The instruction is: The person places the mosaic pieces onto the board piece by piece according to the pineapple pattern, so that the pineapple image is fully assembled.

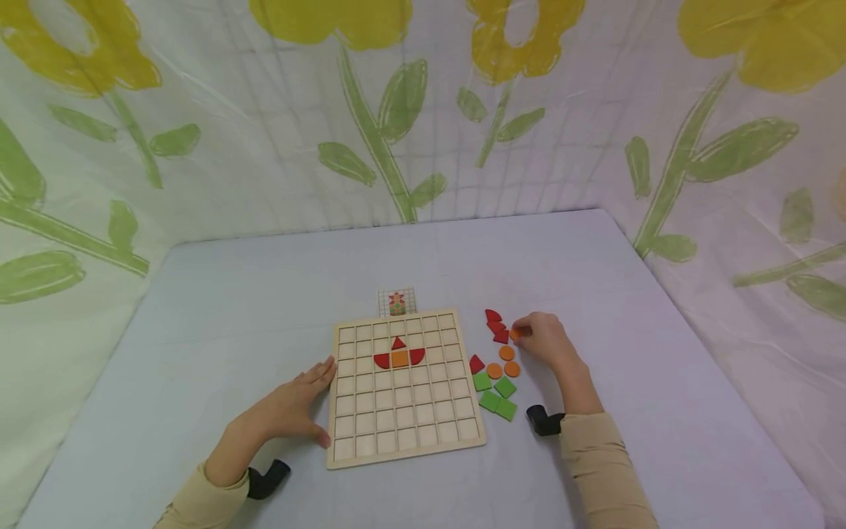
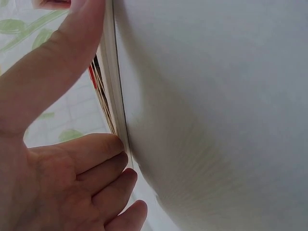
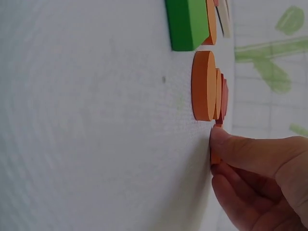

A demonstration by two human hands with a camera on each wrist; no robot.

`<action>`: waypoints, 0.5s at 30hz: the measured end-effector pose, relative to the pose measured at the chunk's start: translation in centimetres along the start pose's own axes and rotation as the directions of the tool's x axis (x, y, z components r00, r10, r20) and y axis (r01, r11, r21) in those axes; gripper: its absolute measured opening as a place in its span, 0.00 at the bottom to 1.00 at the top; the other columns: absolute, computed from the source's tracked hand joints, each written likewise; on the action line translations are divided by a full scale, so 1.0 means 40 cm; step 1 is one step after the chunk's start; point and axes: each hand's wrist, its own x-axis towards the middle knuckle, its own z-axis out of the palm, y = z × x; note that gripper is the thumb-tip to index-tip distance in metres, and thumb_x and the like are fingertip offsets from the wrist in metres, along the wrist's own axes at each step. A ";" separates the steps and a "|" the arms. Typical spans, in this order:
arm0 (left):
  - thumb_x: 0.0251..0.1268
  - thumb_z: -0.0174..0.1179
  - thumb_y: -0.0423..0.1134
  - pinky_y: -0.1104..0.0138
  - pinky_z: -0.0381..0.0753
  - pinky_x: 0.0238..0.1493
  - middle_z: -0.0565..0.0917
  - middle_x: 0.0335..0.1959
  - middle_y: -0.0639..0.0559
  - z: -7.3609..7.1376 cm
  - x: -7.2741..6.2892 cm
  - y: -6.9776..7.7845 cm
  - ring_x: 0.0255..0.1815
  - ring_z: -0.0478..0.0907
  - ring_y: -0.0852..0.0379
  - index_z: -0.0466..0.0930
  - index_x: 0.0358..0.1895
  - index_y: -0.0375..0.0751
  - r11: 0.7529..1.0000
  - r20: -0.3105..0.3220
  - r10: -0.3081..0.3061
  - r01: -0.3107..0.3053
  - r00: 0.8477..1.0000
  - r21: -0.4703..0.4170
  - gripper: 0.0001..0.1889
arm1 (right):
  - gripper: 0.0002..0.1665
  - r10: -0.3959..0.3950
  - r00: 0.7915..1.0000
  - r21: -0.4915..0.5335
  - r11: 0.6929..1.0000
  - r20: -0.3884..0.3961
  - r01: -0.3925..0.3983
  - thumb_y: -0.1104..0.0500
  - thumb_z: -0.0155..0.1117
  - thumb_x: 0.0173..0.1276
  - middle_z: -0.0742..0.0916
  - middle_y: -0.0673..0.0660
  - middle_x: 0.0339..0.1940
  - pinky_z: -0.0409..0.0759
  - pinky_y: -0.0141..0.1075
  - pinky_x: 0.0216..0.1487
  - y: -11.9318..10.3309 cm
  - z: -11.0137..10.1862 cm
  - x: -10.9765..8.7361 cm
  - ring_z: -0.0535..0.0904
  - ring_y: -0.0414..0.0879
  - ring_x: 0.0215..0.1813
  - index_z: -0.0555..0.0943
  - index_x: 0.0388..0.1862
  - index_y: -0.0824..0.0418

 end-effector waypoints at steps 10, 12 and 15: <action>0.31 0.82 0.47 0.45 0.56 0.72 0.55 0.74 0.32 -0.002 -0.001 0.003 0.75 0.53 0.36 0.56 0.71 0.22 1.000 -0.001 -0.008 0.008 1.000 -0.015 0.61 | 0.12 -0.006 1.000 0.006 1.000 -0.007 0.006 0.71 0.67 0.60 0.85 0.68 0.39 0.82 0.51 0.47 0.001 0.004 -0.001 0.80 0.58 0.40 0.83 0.43 0.76; 0.31 0.82 0.47 0.45 0.56 0.72 0.55 0.75 0.32 -0.002 -0.001 0.003 0.75 0.53 0.36 0.56 0.71 0.22 1.000 -0.001 -0.010 0.010 1.000 -0.016 0.61 | 0.12 -0.008 1.000 0.005 1.000 -0.007 0.008 0.71 0.67 0.60 0.85 0.68 0.39 0.82 0.51 0.47 0.000 0.004 -0.002 0.80 0.57 0.40 0.83 0.43 0.76; 0.31 0.82 0.47 0.45 0.56 0.72 0.55 0.75 0.32 -0.002 -0.001 0.003 0.75 0.53 0.36 0.56 0.71 0.22 1.000 0.001 -0.012 0.012 1.000 -0.016 0.61 | 0.13 -0.006 1.000 0.008 1.000 -0.013 0.006 0.70 0.68 0.60 0.85 0.68 0.40 0.82 0.51 0.47 -0.003 0.001 -0.005 0.80 0.58 0.40 0.83 0.44 0.75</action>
